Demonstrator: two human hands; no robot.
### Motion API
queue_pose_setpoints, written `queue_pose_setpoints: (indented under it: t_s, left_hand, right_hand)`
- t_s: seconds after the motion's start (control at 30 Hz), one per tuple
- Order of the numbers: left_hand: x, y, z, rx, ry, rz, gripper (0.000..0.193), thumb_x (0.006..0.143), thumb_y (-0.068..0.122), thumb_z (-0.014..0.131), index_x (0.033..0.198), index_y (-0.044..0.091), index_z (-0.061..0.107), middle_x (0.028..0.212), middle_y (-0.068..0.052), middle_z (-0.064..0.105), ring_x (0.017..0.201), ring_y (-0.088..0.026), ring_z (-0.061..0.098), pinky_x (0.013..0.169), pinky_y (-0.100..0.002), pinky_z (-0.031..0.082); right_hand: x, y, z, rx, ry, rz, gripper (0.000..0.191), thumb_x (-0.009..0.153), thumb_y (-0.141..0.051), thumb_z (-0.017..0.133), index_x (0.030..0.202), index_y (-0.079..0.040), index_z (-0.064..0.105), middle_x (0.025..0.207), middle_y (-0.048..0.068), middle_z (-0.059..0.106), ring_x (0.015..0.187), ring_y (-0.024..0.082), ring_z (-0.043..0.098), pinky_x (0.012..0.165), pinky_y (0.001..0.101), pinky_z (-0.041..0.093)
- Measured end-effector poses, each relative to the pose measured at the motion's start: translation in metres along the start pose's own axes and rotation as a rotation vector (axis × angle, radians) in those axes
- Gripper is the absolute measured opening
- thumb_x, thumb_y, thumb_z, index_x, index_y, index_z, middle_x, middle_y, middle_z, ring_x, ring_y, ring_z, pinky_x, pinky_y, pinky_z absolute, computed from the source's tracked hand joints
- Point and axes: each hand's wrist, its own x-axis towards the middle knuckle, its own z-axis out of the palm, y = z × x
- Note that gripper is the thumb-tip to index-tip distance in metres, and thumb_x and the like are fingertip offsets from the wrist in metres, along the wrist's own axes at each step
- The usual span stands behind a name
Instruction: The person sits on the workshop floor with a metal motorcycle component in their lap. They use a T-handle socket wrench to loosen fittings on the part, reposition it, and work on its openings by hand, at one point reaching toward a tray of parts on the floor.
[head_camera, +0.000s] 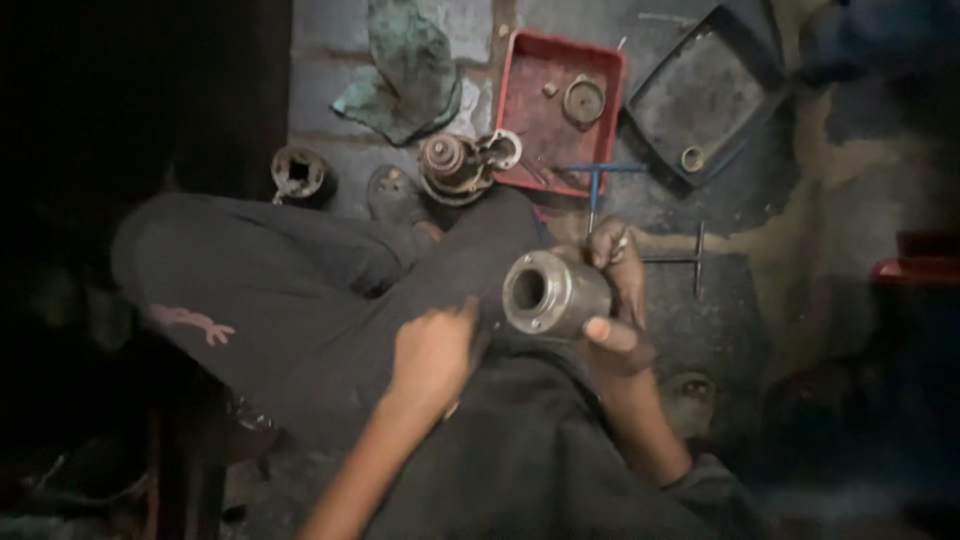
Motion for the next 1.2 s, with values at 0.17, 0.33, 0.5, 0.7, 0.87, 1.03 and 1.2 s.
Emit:
queue_pose_setpoints:
  t_s: [0.17, 0.33, 0.5, 0.7, 0.87, 1.03, 1.2]
  left_hand:
    - [0.005, -0.021, 0.061, 0.110, -0.244, -0.053, 0.026, 0.095, 0.017, 0.062, 0.119, 0.013, 0.070, 0.121, -0.019, 0.065, 0.108, -0.039, 0.066, 0.076, -0.049, 0.059]
    - [0.009, -0.014, 0.049, 0.044, -0.214, -0.117, 0.040, 0.087, 0.020, 0.066, 0.126, 0.016, 0.070, 0.141, -0.024, 0.053, 0.123, -0.046, 0.056, 0.085, -0.049, 0.056]
    - [0.010, 0.001, -0.024, -0.359, 0.298, -0.173, 0.031, 0.093, 0.013, 0.062, 0.122, 0.006, 0.072, 0.122, -0.021, 0.067, 0.113, -0.037, 0.067, 0.094, -0.043, 0.055]
    - [0.002, 0.040, -0.128, -0.586, 0.223, 0.214, 0.029, 0.094, 0.017, 0.070, 0.121, 0.004, 0.069, 0.108, -0.016, 0.067, 0.102, -0.035, 0.069, 0.088, -0.043, 0.054]
    - [0.026, 0.053, -0.146, -0.445, 0.151, 0.303, 0.036, 0.085, 0.019, 0.075, 0.117, 0.005, 0.067, 0.096, -0.016, 0.064, 0.094, -0.040, 0.064, 0.079, -0.050, 0.051]
    - [0.018, 0.046, -0.139, -0.486, 0.283, 0.290, 0.026, 0.088, 0.012, 0.074, 0.107, 0.002, 0.060, 0.098, -0.017, 0.062, 0.094, -0.039, 0.062, 0.082, -0.047, 0.051]
    - [-0.002, 0.027, -0.130, -1.008, 0.384, 0.079, 0.017, 0.088, 0.001, 0.069, 0.096, -0.002, 0.054, 0.101, -0.013, 0.065, 0.090, -0.020, 0.065, 0.079, -0.032, 0.052]
  right_hand:
    - [-0.005, 0.005, -0.012, 0.061, -0.029, 0.020, 0.057, 0.080, -0.020, 0.081, 0.116, -0.007, 0.038, 0.104, 0.018, 0.061, 0.095, 0.026, 0.065, 0.082, 0.0336, 0.057]
    - [0.000, 0.006, -0.018, -0.010, -0.038, 0.070, 0.065, 0.072, -0.026, 0.085, 0.114, -0.010, 0.037, 0.114, 0.020, 0.062, 0.103, 0.029, 0.067, 0.088, 0.0367, 0.058]
    - [-0.008, 0.003, -0.014, -0.129, 0.013, 0.097, 0.066, 0.078, -0.035, 0.086, 0.115, -0.009, 0.039, 0.105, 0.014, 0.059, 0.098, 0.023, 0.066, 0.084, 0.0319, 0.056]
    - [-0.013, 0.002, -0.004, -0.424, -0.054, 0.179, 0.065, 0.075, -0.039, 0.084, 0.112, -0.009, 0.040, 0.107, 0.007, 0.055, 0.100, 0.016, 0.056, 0.090, 0.0274, 0.046]
    - [-0.008, 0.002, 0.005, -0.868, -0.213, 0.038, 0.058, 0.074, -0.037, 0.081, 0.112, -0.008, 0.048, 0.098, 0.002, 0.047, 0.092, 0.010, 0.047, 0.083, 0.0241, 0.041]
    - [-0.002, 0.001, 0.016, -0.711, -0.188, 0.180, 0.066, 0.074, -0.037, 0.084, 0.118, -0.002, 0.049, 0.108, 0.007, 0.056, 0.100, 0.015, 0.057, 0.089, 0.0281, 0.049]
    - [0.007, 0.006, 0.017, -0.617, -0.146, 0.128, 0.084, 0.074, -0.038, 0.083, 0.138, 0.004, 0.047, 0.133, 0.012, 0.056, 0.115, 0.020, 0.066, 0.098, 0.0315, 0.054]
